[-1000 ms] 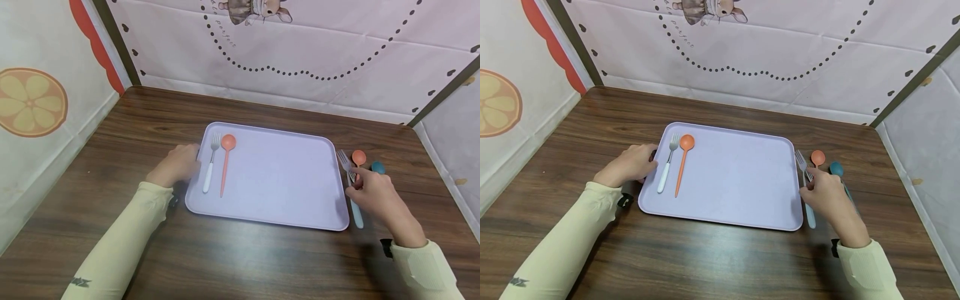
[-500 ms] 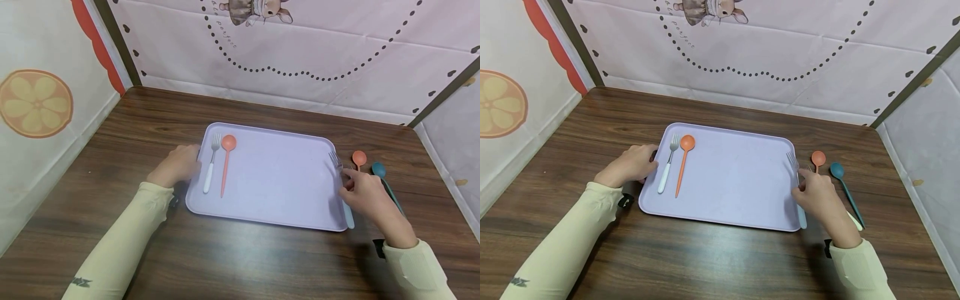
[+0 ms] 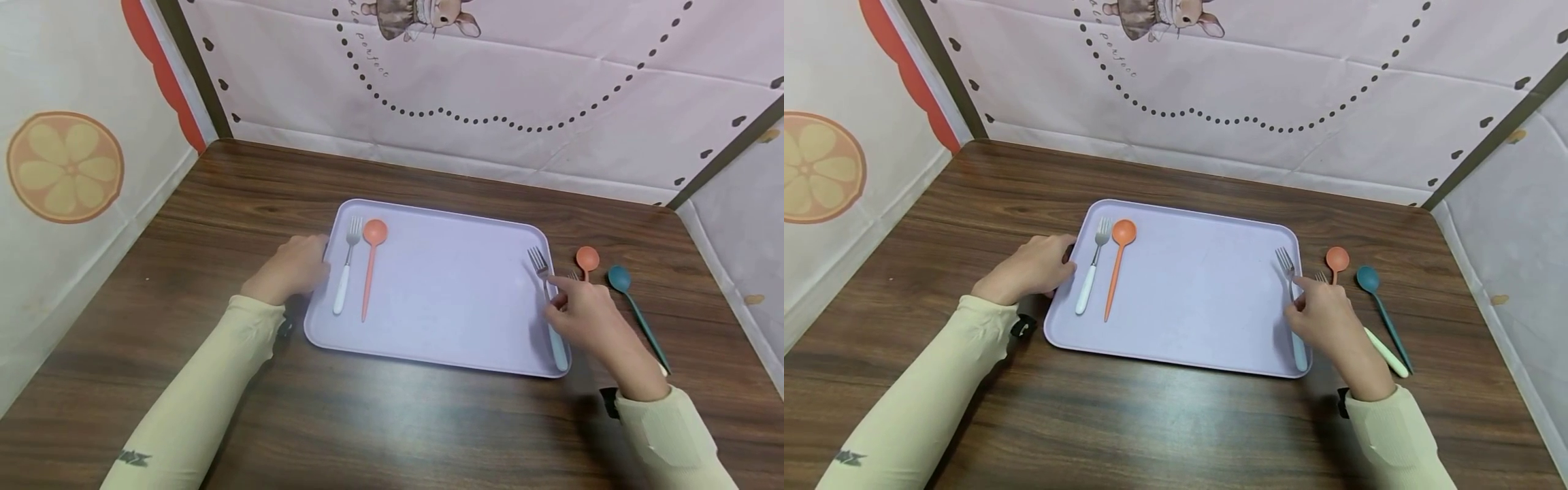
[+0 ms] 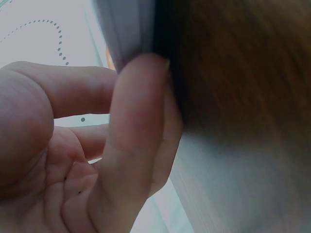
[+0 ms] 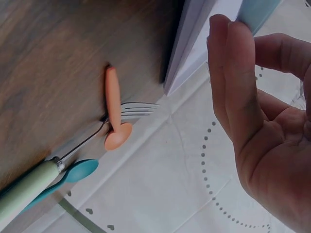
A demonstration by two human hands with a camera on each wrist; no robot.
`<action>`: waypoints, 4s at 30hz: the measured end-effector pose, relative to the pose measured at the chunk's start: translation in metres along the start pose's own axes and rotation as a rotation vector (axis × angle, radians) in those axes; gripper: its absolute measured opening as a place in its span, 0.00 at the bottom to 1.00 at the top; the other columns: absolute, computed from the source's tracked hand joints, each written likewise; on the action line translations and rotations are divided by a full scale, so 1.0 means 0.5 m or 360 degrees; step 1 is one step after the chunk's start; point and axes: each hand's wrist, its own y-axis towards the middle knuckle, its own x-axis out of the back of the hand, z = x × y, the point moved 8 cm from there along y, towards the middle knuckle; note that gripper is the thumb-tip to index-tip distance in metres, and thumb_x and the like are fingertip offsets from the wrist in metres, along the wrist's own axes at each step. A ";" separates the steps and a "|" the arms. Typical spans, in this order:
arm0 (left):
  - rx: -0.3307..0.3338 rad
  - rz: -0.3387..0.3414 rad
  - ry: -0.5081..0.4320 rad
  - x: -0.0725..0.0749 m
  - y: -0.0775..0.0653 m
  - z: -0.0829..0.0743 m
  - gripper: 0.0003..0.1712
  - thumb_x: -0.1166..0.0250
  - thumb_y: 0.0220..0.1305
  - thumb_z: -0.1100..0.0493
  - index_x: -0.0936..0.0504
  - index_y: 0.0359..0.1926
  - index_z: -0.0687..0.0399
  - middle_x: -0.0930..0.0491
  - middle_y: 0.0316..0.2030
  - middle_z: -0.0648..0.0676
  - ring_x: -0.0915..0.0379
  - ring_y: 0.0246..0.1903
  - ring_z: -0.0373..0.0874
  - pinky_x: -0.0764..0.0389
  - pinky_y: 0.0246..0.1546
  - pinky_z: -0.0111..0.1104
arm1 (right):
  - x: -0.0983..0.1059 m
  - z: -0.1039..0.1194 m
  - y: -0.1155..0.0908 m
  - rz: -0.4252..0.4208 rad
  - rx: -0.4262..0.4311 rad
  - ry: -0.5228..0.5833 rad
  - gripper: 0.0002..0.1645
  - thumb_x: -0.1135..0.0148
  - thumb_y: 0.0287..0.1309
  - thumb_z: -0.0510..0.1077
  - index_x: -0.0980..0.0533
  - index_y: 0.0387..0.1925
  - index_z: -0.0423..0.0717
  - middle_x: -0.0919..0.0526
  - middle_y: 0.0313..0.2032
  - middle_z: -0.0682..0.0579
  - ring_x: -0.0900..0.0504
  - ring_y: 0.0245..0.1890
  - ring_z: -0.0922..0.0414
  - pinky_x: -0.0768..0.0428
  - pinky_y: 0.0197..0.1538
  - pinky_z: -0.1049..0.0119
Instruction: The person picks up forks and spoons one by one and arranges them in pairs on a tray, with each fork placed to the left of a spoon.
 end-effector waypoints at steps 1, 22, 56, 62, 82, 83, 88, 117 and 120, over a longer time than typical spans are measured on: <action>-0.0001 0.0002 -0.0003 0.001 -0.001 -0.001 0.29 0.50 0.64 0.67 0.32 0.67 0.70 0.22 0.37 0.65 0.23 0.28 0.54 0.21 0.23 0.38 | -0.001 0.003 0.001 0.0014 0.0000 0.0007 0.30 0.43 0.51 0.32 0.26 0.58 0.26 0.21 0.21 0.52 0.30 0.14 0.59 0.30 0.18 0.64; 0.0016 0.0013 -0.0040 0.001 -0.003 0.000 0.29 0.49 0.64 0.67 0.31 0.67 0.69 0.21 0.37 0.65 0.22 0.28 0.54 0.19 0.24 0.38 | -0.016 0.040 0.024 0.0056 0.0091 0.0035 0.28 0.42 0.53 0.33 0.25 0.57 0.24 0.15 0.26 0.47 0.26 0.18 0.60 0.27 0.21 0.65; -0.0042 0.0017 -0.0037 0.005 -0.003 -0.003 0.26 0.49 0.61 0.68 0.29 0.61 0.72 0.21 0.35 0.65 0.21 0.27 0.55 0.19 0.23 0.39 | -0.059 0.106 0.036 0.0212 0.0120 0.0111 0.29 0.41 0.58 0.33 0.27 0.62 0.30 0.15 0.32 0.45 0.20 0.26 0.56 0.21 0.29 0.61; -0.0042 0.0017 -0.0033 0.004 -0.002 -0.003 0.26 0.49 0.62 0.68 0.29 0.61 0.72 0.21 0.35 0.65 0.21 0.27 0.55 0.19 0.23 0.40 | -0.066 0.121 0.039 0.0201 0.0149 0.0116 0.27 0.41 0.59 0.32 0.26 0.61 0.30 0.14 0.31 0.45 0.19 0.28 0.55 0.20 0.32 0.58; -0.0024 0.0028 -0.0065 0.008 -0.002 -0.003 0.26 0.50 0.62 0.68 0.30 0.62 0.72 0.22 0.36 0.65 0.21 0.27 0.55 0.19 0.23 0.39 | -0.072 0.149 0.044 0.0237 0.0173 0.0102 0.26 0.40 0.59 0.30 0.25 0.60 0.31 0.14 0.33 0.44 0.19 0.29 0.54 0.21 0.32 0.61; -0.0024 0.0028 -0.0061 0.008 -0.002 -0.003 0.26 0.50 0.62 0.68 0.30 0.62 0.72 0.22 0.36 0.65 0.21 0.27 0.55 0.19 0.23 0.39 | -0.072 0.150 0.044 0.0247 0.0178 0.0102 0.25 0.40 0.59 0.30 0.25 0.60 0.31 0.14 0.34 0.44 0.19 0.29 0.54 0.21 0.32 0.61; -0.0027 0.0025 -0.0048 0.008 -0.001 -0.002 0.27 0.49 0.62 0.68 0.30 0.63 0.72 0.22 0.36 0.65 0.22 0.28 0.55 0.19 0.24 0.39 | -0.069 0.162 0.045 0.0262 0.0209 0.0086 0.24 0.41 0.58 0.30 0.23 0.57 0.30 0.13 0.33 0.44 0.19 0.31 0.53 0.21 0.32 0.60; -0.0023 0.0022 -0.0059 0.007 0.002 0.002 0.28 0.50 0.62 0.68 0.31 0.64 0.71 0.21 0.38 0.66 0.21 0.28 0.55 0.19 0.23 0.39 | -0.109 0.212 0.104 0.0381 0.0205 0.0185 0.24 0.42 0.61 0.32 0.25 0.60 0.30 0.14 0.39 0.40 0.18 0.36 0.50 0.19 0.33 0.62; -0.0026 0.0012 -0.0052 0.008 0.002 0.002 0.28 0.49 0.62 0.68 0.31 0.64 0.71 0.21 0.39 0.66 0.22 0.29 0.55 0.19 0.23 0.39 | -0.113 0.215 0.109 0.0393 0.0169 0.0180 0.25 0.43 0.62 0.31 0.25 0.61 0.31 0.15 0.41 0.39 0.18 0.36 0.50 0.19 0.32 0.63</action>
